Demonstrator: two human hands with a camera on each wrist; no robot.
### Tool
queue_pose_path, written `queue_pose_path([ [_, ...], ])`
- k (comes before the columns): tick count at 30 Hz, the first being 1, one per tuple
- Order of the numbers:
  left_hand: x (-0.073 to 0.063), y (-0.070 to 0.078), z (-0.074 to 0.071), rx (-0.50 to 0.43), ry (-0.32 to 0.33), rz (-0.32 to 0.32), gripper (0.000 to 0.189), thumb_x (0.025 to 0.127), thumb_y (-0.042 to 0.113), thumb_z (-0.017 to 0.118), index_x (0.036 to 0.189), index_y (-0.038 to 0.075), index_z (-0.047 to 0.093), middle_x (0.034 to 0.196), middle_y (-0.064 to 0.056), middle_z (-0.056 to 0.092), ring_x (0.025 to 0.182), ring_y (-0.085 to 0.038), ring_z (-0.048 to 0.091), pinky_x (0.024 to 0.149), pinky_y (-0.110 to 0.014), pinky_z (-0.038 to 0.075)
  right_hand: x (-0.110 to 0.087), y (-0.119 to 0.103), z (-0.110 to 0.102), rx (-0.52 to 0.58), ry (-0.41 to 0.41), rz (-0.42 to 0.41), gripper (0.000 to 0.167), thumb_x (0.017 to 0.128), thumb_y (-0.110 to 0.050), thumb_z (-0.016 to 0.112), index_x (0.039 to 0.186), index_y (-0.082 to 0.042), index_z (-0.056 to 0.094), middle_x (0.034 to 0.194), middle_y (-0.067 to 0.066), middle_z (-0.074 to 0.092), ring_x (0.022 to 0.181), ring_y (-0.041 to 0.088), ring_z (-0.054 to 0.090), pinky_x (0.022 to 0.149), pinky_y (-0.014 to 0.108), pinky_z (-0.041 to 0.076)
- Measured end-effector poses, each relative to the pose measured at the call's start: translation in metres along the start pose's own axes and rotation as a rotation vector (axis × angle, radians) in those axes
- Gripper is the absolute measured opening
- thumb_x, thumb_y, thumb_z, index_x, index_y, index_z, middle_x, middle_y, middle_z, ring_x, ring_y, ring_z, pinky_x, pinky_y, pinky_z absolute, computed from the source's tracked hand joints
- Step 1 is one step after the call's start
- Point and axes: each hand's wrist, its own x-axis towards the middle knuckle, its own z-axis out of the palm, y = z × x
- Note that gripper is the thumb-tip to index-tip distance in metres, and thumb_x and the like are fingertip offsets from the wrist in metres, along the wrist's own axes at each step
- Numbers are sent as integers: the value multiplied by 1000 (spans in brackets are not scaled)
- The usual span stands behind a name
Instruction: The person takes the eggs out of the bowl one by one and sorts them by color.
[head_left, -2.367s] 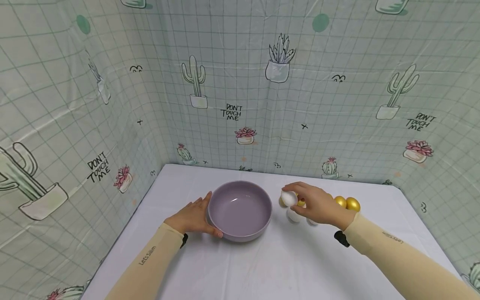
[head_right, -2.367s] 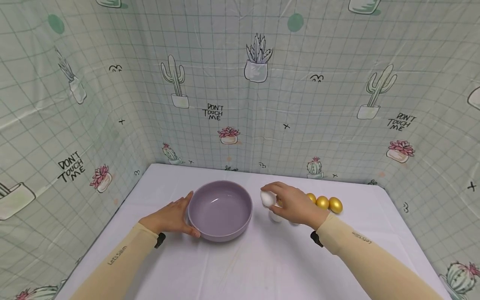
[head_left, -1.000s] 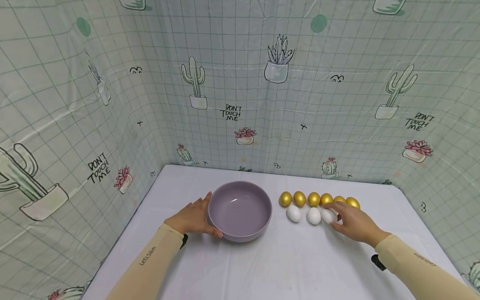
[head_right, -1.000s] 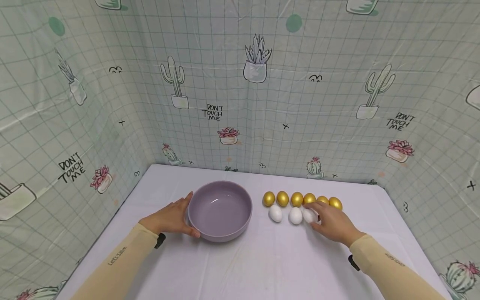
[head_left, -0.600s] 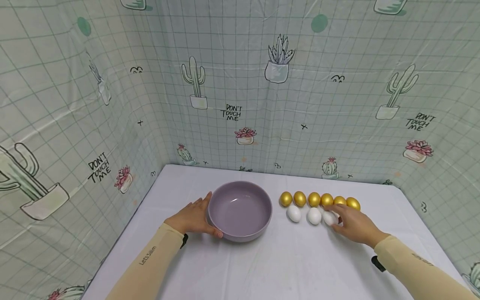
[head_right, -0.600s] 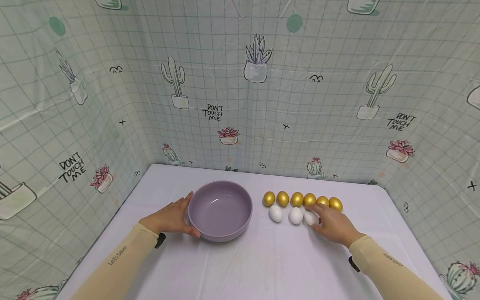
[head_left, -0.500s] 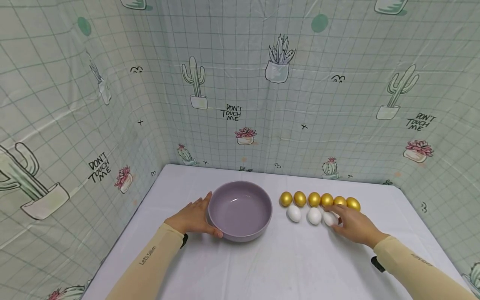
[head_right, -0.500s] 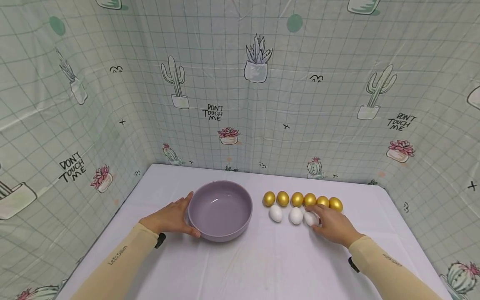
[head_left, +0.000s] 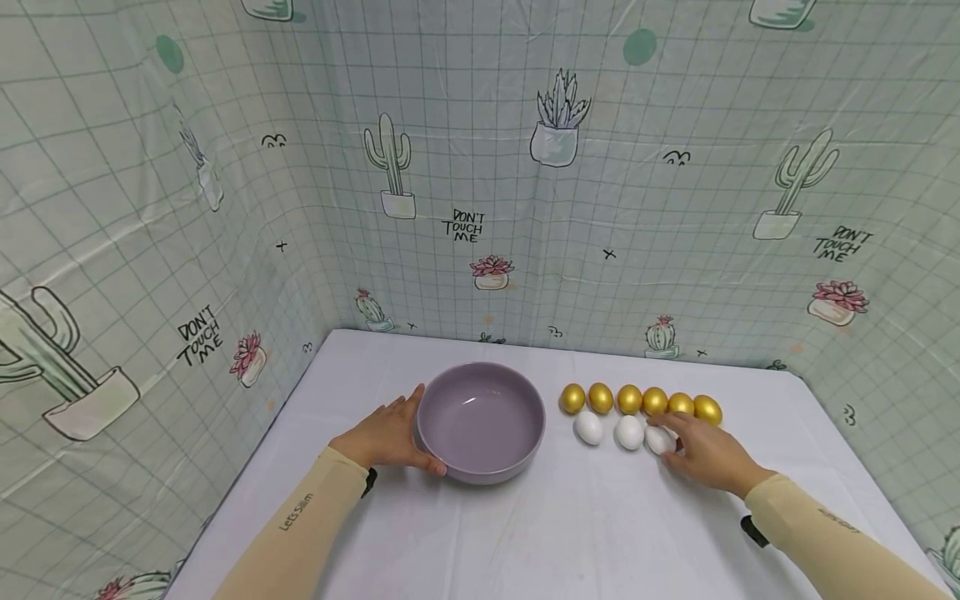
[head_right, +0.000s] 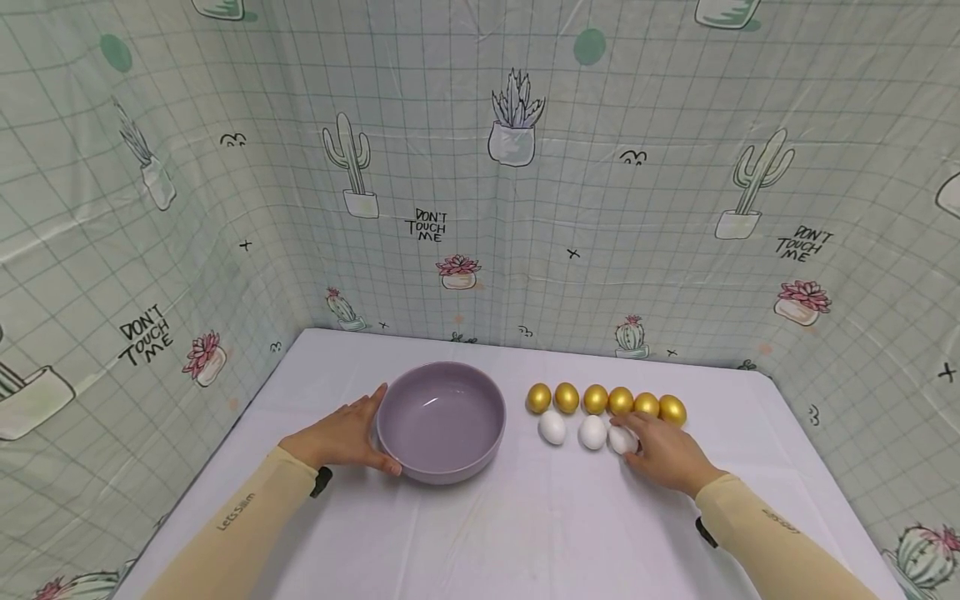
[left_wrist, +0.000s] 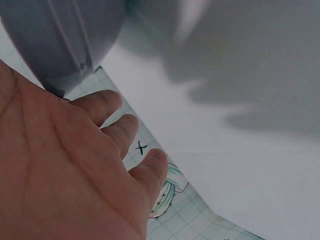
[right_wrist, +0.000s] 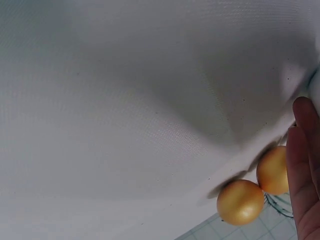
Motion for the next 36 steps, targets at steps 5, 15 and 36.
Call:
queue_pose_path([
  [5, 0, -1, 1, 0, 1, 1, 141, 58, 62, 90, 156, -6, 15, 157, -23, 30, 142, -46, 29, 113, -60, 24, 0, 0, 1, -2, -6, 0, 50, 81, -14, 81, 127, -9, 63, 113, 6, 64, 75, 9, 55, 59, 31, 46],
  [15, 1, -1, 2, -7, -1, 0, 141, 58, 61, 90, 157, -5, 14, 158, -23, 29, 142, -46, 29, 113, -60, 24, -1, 2, 2, -15, 5, 12, 52, 81, -14, 81, 129, -7, 62, 118, 11, 64, 77, 9, 57, 60, 31, 47],
  [36, -2, -1, 1, 11, 10, -3, 141, 58, 62, 90, 157, -5, 14, 157, -25, 29, 142, -45, 28, 114, -58, 23, -9, -3, -15, -25, 2, 70, 64, 81, -16, 81, 138, -7, 55, 129, 19, 58, 92, 26, 68, 65, 46, 55],
])
